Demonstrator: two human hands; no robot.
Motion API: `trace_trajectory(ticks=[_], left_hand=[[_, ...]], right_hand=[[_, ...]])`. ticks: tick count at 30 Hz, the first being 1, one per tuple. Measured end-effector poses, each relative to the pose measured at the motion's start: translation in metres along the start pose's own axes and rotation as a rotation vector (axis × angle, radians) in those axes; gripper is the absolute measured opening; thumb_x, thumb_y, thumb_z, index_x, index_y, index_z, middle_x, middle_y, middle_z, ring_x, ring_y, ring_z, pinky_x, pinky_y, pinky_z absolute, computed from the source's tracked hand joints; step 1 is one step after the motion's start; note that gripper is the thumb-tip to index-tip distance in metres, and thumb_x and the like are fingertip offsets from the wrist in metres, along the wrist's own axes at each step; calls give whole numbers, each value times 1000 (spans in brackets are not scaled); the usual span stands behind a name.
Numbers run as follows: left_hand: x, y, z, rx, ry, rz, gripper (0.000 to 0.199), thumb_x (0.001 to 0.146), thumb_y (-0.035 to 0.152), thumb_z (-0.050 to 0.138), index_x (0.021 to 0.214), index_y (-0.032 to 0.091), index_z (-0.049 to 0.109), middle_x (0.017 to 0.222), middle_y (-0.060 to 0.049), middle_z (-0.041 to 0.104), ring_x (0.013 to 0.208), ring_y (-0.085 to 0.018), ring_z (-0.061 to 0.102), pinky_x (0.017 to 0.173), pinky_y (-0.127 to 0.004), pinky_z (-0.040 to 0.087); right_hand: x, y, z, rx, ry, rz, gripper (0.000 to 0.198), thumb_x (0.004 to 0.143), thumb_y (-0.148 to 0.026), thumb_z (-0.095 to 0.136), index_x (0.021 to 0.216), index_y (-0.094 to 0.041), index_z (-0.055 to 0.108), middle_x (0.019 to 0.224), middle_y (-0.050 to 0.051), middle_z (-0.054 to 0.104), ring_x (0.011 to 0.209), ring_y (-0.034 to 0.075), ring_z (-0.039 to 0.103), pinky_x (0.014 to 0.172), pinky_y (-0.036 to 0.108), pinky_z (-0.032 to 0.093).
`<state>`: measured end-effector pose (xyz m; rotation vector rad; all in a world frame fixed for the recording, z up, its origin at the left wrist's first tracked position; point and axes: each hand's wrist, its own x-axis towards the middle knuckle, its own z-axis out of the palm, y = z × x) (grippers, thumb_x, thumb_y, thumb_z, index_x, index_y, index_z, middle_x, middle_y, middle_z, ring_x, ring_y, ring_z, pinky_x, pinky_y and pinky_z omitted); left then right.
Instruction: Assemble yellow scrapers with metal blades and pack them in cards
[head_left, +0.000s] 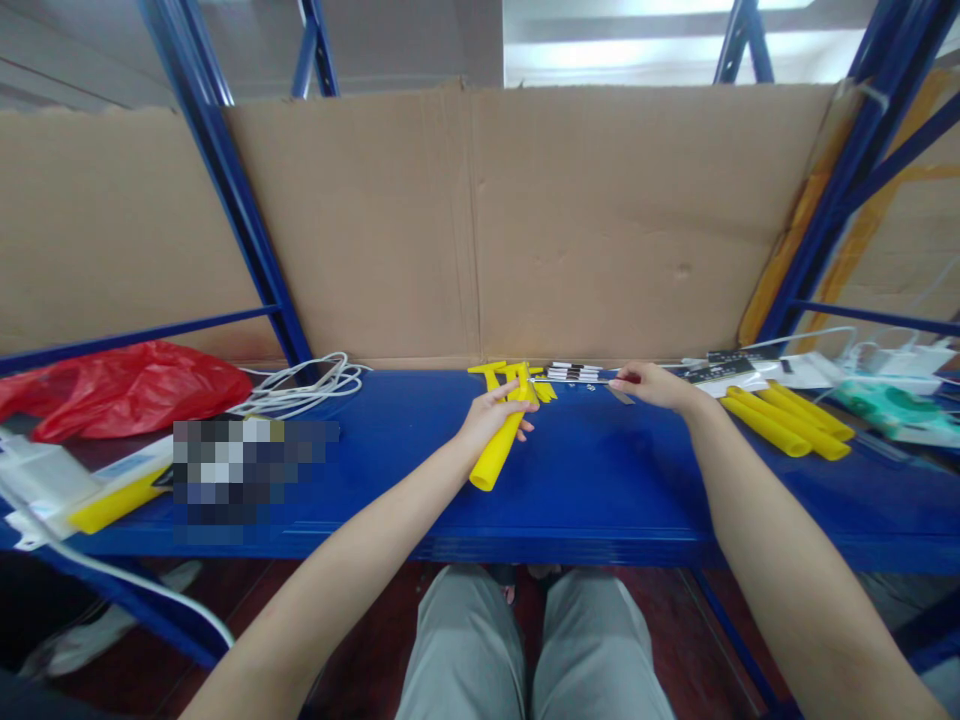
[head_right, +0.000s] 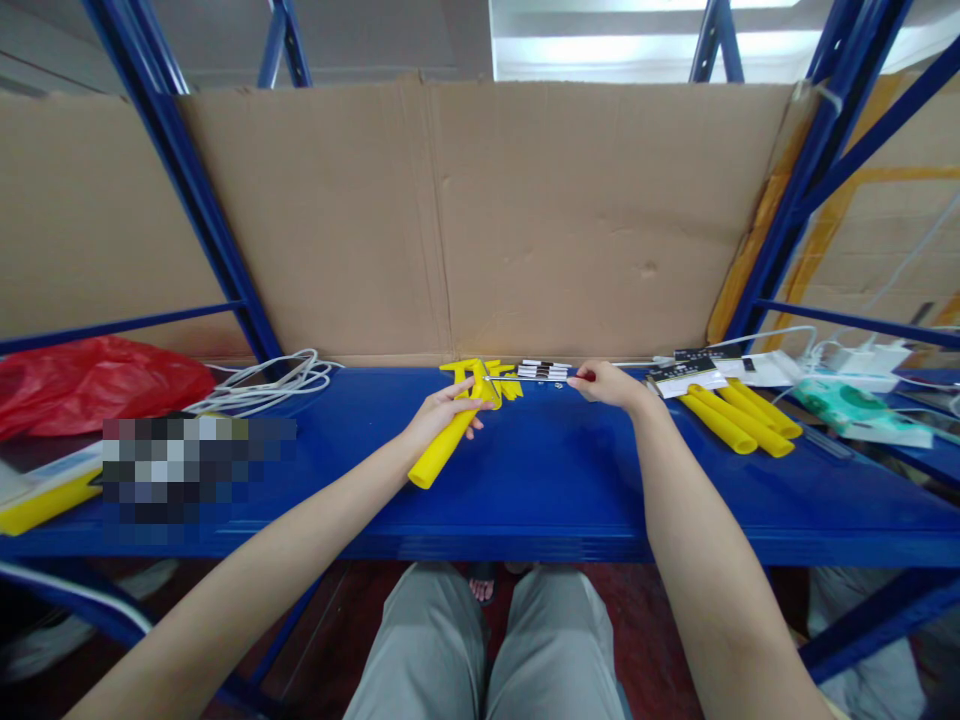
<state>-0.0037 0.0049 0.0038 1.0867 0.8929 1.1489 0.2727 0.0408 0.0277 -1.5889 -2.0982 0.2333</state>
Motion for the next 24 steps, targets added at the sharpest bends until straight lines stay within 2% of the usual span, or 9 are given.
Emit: trace_trajectory(ticks=[8, 15, 24], left_hand=[[-2, 10, -1, 20, 22, 26, 78, 72, 2, 67, 143, 12, 34, 67, -5, 70, 44, -11, 58, 39, -20, 44], [-4, 17, -4, 80, 73, 123, 71, 72, -1, 65, 138, 11, 42, 61, -2, 67, 40, -11, 57, 37, -20, 43], [4, 13, -15, 170, 116, 98, 74, 69, 3, 69, 138, 11, 42, 58, -1, 65, 40, -12, 57, 38, -20, 43]], right_hand=[[-2, -4, -3, 41, -39, -53, 46, 75, -64, 46, 63, -20, 53, 60, 3, 58, 59, 16, 52, 60, 28, 42], [-4, -10, -6, 148, -134, -74, 56, 72, -74, 44, 62, -19, 53, 56, 3, 55, 56, 15, 51, 57, 27, 43], [-8, -23, -1, 182, -226, 39, 61, 72, -78, 38, 61, -20, 51, 51, 3, 52, 43, 12, 43, 44, 26, 37]])
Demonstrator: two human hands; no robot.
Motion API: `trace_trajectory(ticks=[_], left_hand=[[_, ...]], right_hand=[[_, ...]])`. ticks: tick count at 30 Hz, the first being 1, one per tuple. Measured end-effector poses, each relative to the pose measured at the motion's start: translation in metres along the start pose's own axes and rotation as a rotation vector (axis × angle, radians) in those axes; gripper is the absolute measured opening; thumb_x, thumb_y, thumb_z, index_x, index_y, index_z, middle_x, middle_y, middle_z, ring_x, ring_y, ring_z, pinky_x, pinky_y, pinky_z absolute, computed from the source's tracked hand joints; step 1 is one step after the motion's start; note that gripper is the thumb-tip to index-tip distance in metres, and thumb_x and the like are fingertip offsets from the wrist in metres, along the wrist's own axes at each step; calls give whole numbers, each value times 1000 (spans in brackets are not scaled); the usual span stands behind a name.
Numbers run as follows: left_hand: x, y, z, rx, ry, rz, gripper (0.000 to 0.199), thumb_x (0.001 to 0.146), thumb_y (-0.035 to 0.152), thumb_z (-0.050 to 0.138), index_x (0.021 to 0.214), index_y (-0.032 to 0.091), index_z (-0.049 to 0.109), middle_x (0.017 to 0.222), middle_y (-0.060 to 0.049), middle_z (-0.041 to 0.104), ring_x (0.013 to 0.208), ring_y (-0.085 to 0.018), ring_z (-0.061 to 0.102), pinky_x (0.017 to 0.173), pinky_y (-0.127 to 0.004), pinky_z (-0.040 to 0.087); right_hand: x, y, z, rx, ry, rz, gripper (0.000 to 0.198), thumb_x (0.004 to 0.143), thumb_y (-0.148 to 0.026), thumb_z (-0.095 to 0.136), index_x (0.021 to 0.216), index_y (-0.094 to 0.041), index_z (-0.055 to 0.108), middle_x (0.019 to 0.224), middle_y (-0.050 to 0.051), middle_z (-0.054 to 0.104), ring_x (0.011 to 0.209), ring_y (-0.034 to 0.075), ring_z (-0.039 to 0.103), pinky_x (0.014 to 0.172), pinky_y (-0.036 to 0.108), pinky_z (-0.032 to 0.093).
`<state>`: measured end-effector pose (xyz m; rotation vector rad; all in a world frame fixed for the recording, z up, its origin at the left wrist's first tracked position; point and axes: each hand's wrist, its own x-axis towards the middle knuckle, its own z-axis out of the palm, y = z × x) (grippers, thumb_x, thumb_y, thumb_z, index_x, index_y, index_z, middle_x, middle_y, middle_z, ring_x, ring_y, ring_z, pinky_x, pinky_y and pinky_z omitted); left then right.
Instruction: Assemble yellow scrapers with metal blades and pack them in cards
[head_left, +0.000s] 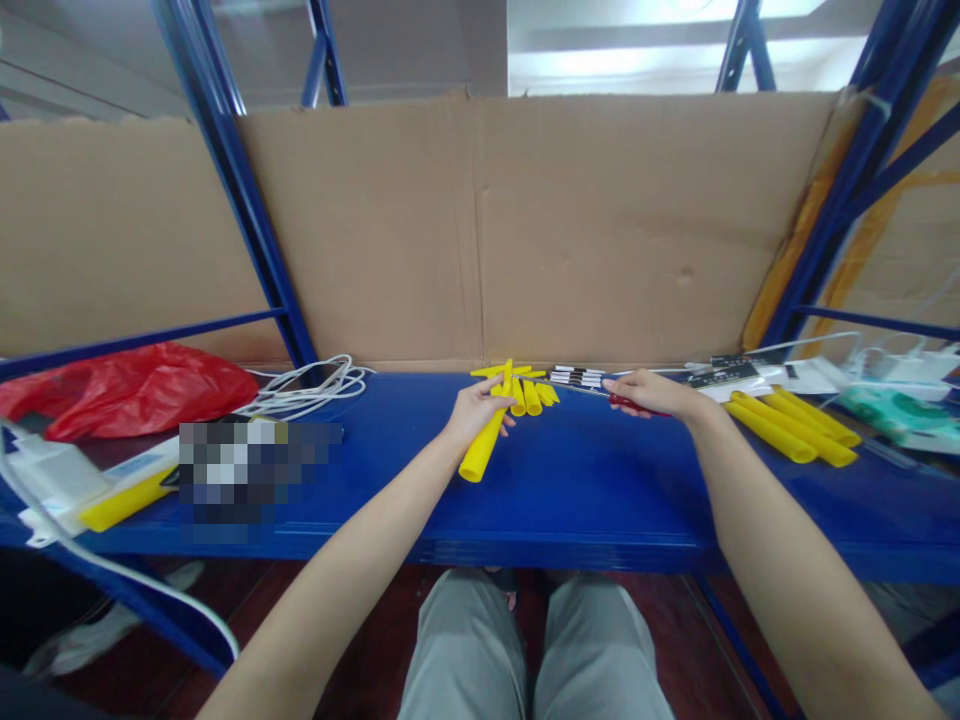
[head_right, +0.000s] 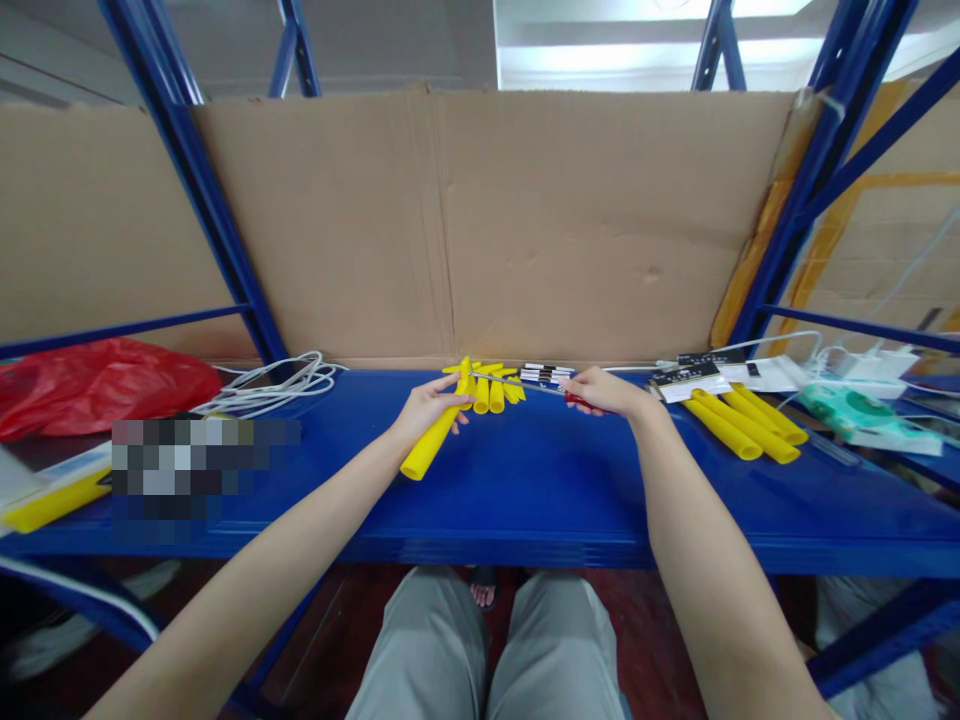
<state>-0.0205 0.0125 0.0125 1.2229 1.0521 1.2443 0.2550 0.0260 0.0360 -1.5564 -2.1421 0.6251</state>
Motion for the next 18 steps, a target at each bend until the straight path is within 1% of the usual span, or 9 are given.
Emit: trace_trajectory(ticks=[4, 8, 11, 13, 16, 18], left_hand=[[1, -1, -2, 15, 0, 1, 73, 70, 2, 67, 138, 10, 42, 58, -2, 65, 41, -12, 57, 39, -21, 44], [-1, 0, -1, 22, -2, -5, 73, 70, 2, 66, 138, 10, 43, 59, -1, 65, 41, -12, 57, 40, -21, 43], [-3, 3, 1, 27, 8, -18, 71, 70, 1, 65, 137, 10, 43, 57, -1, 64, 41, -12, 57, 39, -21, 42], [-4, 4, 1, 26, 20, -29, 71, 70, 1, 64, 137, 9, 44, 57, -1, 64, 41, -12, 57, 39, -21, 42], [-3, 5, 1, 11, 23, -46, 70, 70, 0, 64, 137, 9, 44, 59, -2, 65, 42, -12, 57, 40, -21, 43], [-2, 4, 0, -3, 10, -49, 70, 70, 1, 65, 136, 10, 45, 61, -3, 66, 43, -12, 57, 41, -21, 43]], right_hand=[[-2, -3, 3, -1, 22, 25, 61, 71, -80, 36, 62, -21, 45, 49, 2, 50, 41, 11, 42, 42, 25, 34], [-4, -6, 3, -31, 33, 62, 60, 64, -81, 47, 69, -21, 47, 50, 0, 50, 42, 10, 41, 41, 24, 32], [-4, -7, 3, -46, 43, 22, 60, 58, -78, 56, 72, -21, 48, 52, -2, 49, 44, 10, 42, 43, 24, 33], [-3, -6, 3, -56, 54, -12, 59, 57, -77, 58, 72, -21, 47, 53, -3, 49, 45, 10, 42, 45, 24, 33], [1, -3, 5, -93, 94, -62, 57, 59, -76, 56, 69, -21, 47, 53, -2, 48, 48, 11, 43, 47, 25, 33], [4, 0, 7, -135, 155, -108, 55, 62, -75, 54, 66, -21, 46, 54, -2, 48, 51, 12, 44, 49, 25, 33]])
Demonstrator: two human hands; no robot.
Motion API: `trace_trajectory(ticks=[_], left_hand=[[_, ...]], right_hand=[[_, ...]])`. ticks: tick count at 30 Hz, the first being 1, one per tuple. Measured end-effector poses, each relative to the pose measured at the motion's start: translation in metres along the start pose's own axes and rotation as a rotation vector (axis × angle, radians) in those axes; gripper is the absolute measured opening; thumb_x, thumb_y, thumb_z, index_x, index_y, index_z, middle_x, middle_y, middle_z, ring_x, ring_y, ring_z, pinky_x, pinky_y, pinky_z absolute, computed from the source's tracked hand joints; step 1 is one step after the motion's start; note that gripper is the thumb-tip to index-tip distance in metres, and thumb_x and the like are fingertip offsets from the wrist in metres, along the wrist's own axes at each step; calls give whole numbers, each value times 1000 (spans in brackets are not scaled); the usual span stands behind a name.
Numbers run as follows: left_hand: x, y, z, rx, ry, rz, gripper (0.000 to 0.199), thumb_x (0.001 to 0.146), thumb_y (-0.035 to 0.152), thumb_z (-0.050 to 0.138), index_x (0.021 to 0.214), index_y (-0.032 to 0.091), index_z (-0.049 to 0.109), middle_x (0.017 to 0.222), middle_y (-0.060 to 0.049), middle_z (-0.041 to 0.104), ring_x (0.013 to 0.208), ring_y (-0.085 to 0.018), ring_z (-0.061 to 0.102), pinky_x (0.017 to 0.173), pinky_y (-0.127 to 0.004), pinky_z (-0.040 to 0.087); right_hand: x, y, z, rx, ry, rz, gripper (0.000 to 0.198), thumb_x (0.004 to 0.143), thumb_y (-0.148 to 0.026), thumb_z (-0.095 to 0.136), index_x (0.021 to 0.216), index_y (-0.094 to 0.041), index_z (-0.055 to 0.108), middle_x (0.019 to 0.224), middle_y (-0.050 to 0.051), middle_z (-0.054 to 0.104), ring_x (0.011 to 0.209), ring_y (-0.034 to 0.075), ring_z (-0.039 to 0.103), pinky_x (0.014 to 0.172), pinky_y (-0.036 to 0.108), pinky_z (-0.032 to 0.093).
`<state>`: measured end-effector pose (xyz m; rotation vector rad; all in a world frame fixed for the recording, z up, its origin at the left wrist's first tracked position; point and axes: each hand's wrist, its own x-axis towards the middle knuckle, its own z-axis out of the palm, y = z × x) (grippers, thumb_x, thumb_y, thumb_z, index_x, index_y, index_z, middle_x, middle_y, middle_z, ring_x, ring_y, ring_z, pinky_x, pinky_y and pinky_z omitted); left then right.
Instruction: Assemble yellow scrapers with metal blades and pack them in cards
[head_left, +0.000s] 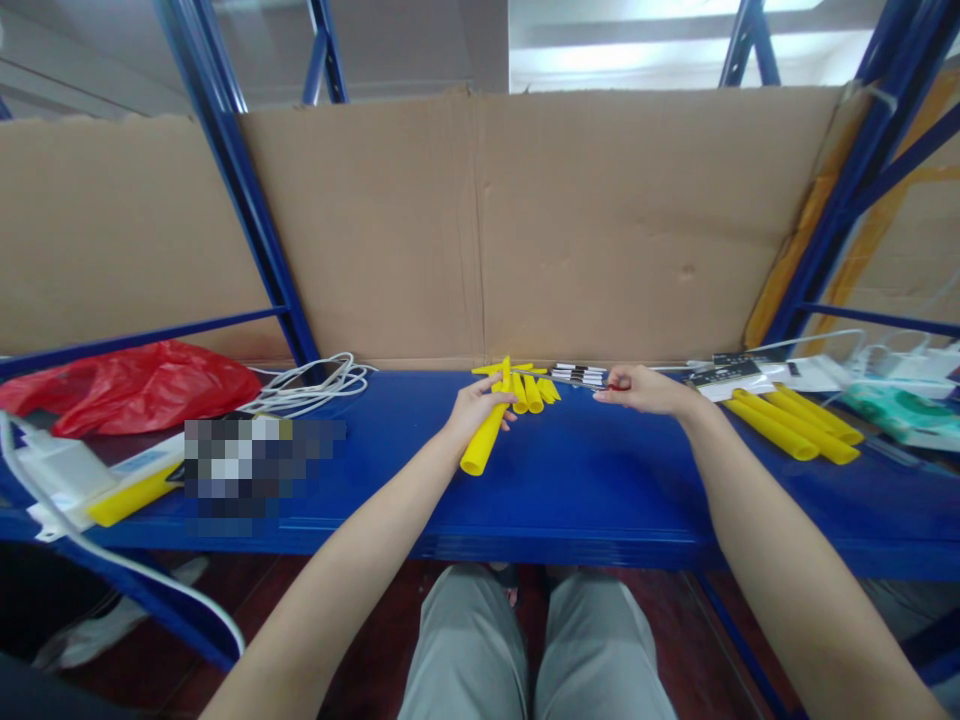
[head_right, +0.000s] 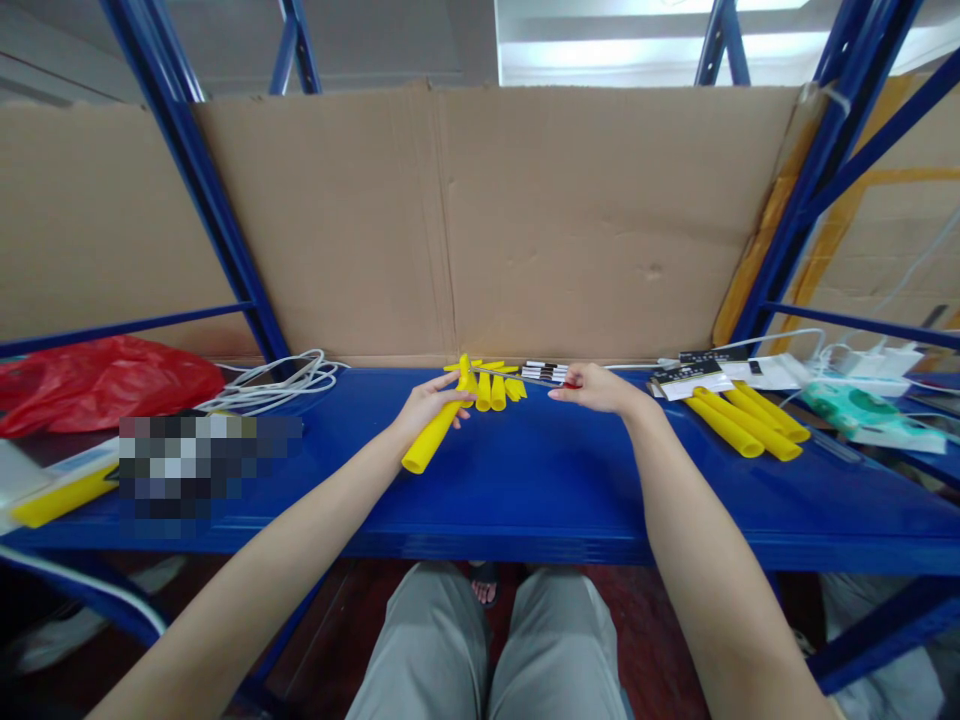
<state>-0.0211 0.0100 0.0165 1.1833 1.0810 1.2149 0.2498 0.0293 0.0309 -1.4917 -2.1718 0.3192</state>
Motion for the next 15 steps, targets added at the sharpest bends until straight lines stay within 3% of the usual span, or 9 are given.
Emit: trace_trajectory(ticks=[4, 8, 15], left_hand=[[1, 1, 0, -21, -14, -4, 72, 69, 2, 66, 137, 11, 45, 63, -3, 66, 44, -11, 57, 40, -20, 43], [1, 2, 0, -27, -5, -19, 70, 70, 0, 65, 136, 11, 45, 62, -1, 65, 43, -10, 57, 40, -19, 43], [6, -3, -1, -48, 43, 4, 71, 71, 1, 64, 138, 11, 43, 63, -2, 66, 44, -11, 57, 40, -20, 43]], right_hand=[[7, 8, 5, -53, 93, -72, 50, 65, -71, 53, 63, -21, 45, 56, 0, 51, 56, 14, 47, 52, 26, 33], [14, 10, 6, -28, 135, -23, 46, 66, -67, 56, 64, -22, 45, 54, 0, 52, 53, 14, 47, 50, 26, 32], [13, 18, 16, 262, 40, 69, 51, 54, -65, 67, 71, -23, 43, 56, -3, 50, 47, 11, 44, 45, 26, 34]])
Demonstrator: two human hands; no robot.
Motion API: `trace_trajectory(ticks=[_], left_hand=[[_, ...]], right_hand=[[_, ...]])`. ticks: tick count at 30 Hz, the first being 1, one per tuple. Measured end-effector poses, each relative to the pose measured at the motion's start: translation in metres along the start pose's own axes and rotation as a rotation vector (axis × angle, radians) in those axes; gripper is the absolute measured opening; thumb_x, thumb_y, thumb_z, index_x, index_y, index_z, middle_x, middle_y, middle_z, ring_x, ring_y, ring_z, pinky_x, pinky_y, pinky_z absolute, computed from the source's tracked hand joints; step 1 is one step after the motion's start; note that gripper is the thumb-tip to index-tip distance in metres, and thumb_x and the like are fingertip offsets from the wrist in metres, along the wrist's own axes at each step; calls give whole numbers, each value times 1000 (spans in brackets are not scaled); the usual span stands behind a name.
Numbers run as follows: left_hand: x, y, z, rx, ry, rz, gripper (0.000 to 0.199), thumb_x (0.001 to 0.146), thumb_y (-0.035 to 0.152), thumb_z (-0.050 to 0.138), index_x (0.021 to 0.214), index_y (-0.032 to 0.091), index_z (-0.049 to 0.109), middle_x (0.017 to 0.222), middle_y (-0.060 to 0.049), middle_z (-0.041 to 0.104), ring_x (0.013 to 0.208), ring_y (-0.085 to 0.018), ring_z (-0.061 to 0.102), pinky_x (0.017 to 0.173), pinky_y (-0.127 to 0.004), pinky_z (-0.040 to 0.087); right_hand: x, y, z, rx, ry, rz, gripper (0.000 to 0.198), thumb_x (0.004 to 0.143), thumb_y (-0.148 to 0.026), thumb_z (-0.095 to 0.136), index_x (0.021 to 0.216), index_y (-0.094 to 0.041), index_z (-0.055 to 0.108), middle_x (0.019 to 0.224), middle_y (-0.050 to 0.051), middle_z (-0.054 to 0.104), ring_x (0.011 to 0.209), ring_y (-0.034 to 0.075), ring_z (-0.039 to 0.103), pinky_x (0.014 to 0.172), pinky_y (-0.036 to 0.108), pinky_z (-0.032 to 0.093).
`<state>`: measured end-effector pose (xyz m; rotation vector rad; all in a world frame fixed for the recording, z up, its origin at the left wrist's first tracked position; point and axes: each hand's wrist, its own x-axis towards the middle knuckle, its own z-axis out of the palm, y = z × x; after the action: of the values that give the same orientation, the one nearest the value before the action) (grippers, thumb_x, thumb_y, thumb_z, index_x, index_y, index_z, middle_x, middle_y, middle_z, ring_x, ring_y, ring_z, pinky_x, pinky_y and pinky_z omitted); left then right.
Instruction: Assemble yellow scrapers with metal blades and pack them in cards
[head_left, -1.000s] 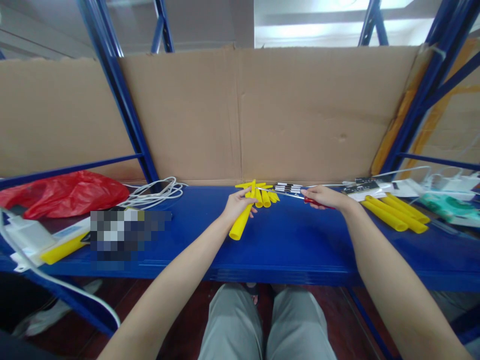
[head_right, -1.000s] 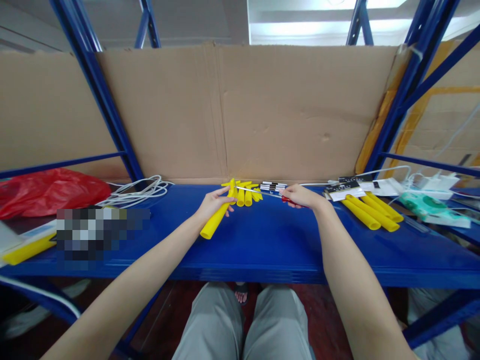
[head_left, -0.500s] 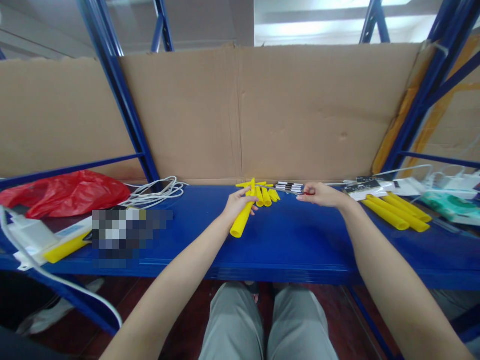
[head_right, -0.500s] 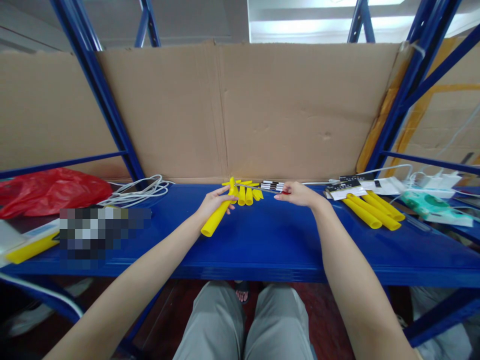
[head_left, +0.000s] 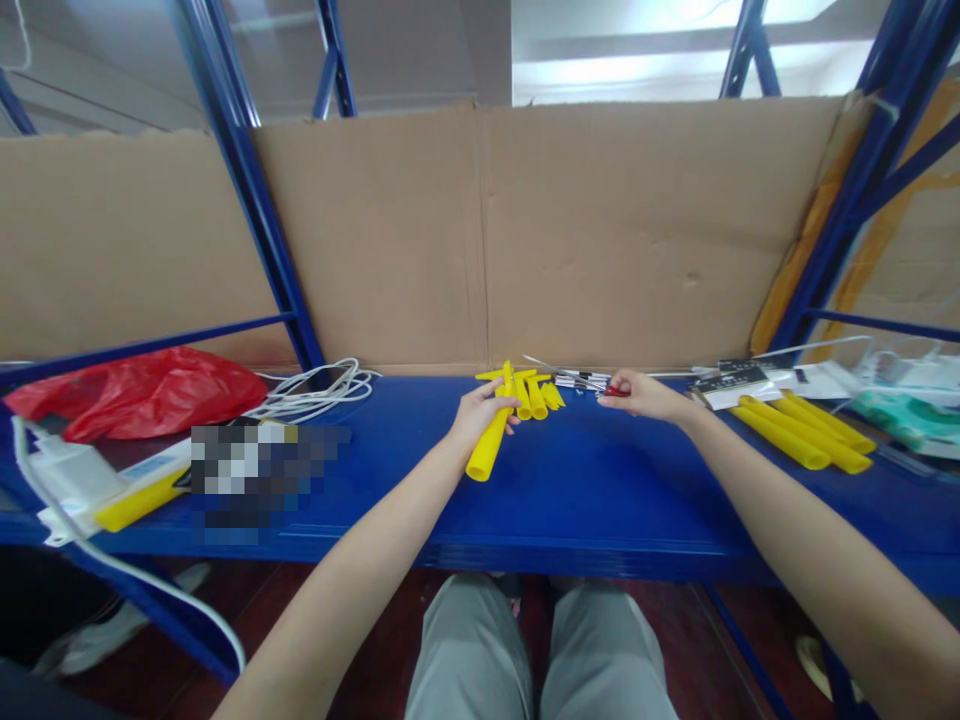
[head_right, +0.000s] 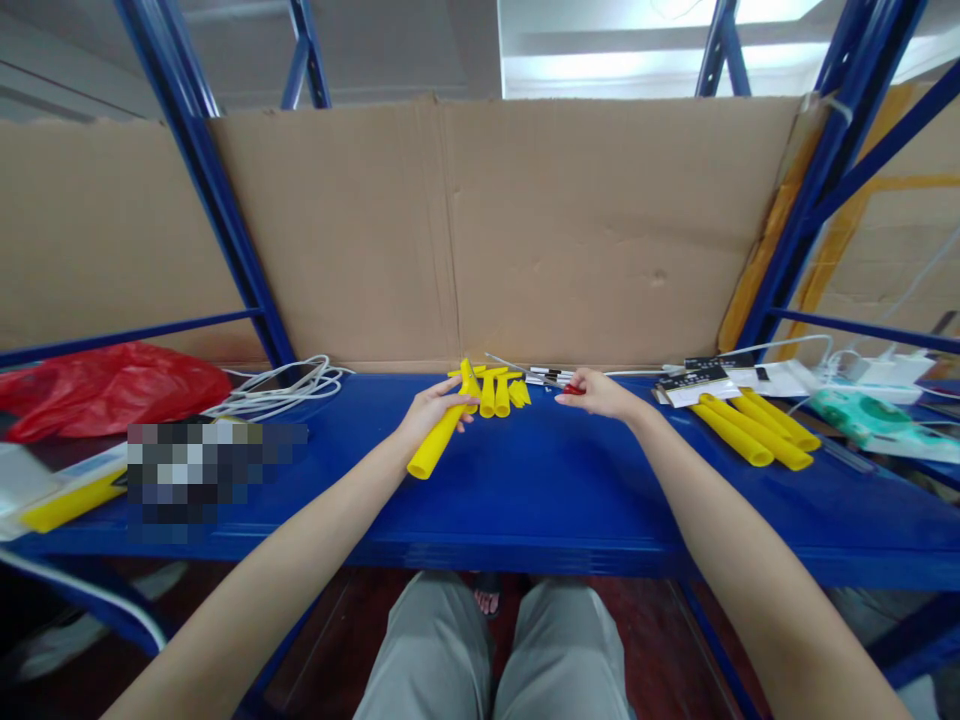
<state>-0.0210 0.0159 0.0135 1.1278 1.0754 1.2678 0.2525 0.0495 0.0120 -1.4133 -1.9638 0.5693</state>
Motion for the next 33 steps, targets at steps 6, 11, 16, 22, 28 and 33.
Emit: trace_trajectory(ticks=[6, 11, 16, 22, 28, 33], left_hand=[[-4, 3, 1, 9, -15, 4, 69, 71, -1, 63, 137, 12, 45, 64, -2, 66, 43, -10, 57, 40, -20, 44], [-4, 2, 1, 26, -2, 13, 69, 72, -1, 62, 137, 12, 45, 60, 0, 65, 42, -10, 56, 40, -19, 44], [-4, 3, 2, 29, -1, 2, 70, 72, -2, 62, 138, 11, 43, 59, -1, 65, 42, -10, 57, 40, -19, 43], [-7, 5, 4, 31, -11, 6, 69, 73, -3, 60, 138, 11, 43, 60, -1, 65, 41, -10, 56, 40, -20, 44], [-8, 4, 4, 57, -19, 8, 70, 73, -1, 61, 138, 12, 43, 57, 0, 64, 42, -11, 57, 40, -19, 43], [-8, 3, 5, 52, -38, 14, 71, 72, -1, 63, 139, 12, 42, 59, -1, 65, 42, -11, 57, 40, -20, 43]], right_hand=[[-9, 14, 5, 117, 81, -138, 52, 49, -60, 73, 68, -23, 42, 64, 0, 58, 60, 16, 55, 59, 32, 46], [-12, 9, 0, 142, 91, -167, 48, 52, -57, 74, 67, -23, 44, 67, 1, 60, 63, 18, 57, 63, 34, 48], [-13, 10, -1, 104, 37, -171, 47, 52, -56, 74, 66, -23, 44, 64, 0, 59, 61, 18, 56, 60, 33, 47], [-13, 12, 0, 93, 35, -182, 47, 53, -56, 73, 65, -23, 43, 65, 0, 58, 62, 17, 56, 61, 33, 46], [-12, 13, 0, 85, 27, -178, 49, 52, -59, 73, 66, -23, 42, 65, 0, 58, 62, 17, 55, 61, 32, 45], [-12, 15, 0, 82, 28, -165, 51, 51, -61, 72, 66, -23, 42, 65, 0, 58, 62, 17, 55, 61, 32, 45]])
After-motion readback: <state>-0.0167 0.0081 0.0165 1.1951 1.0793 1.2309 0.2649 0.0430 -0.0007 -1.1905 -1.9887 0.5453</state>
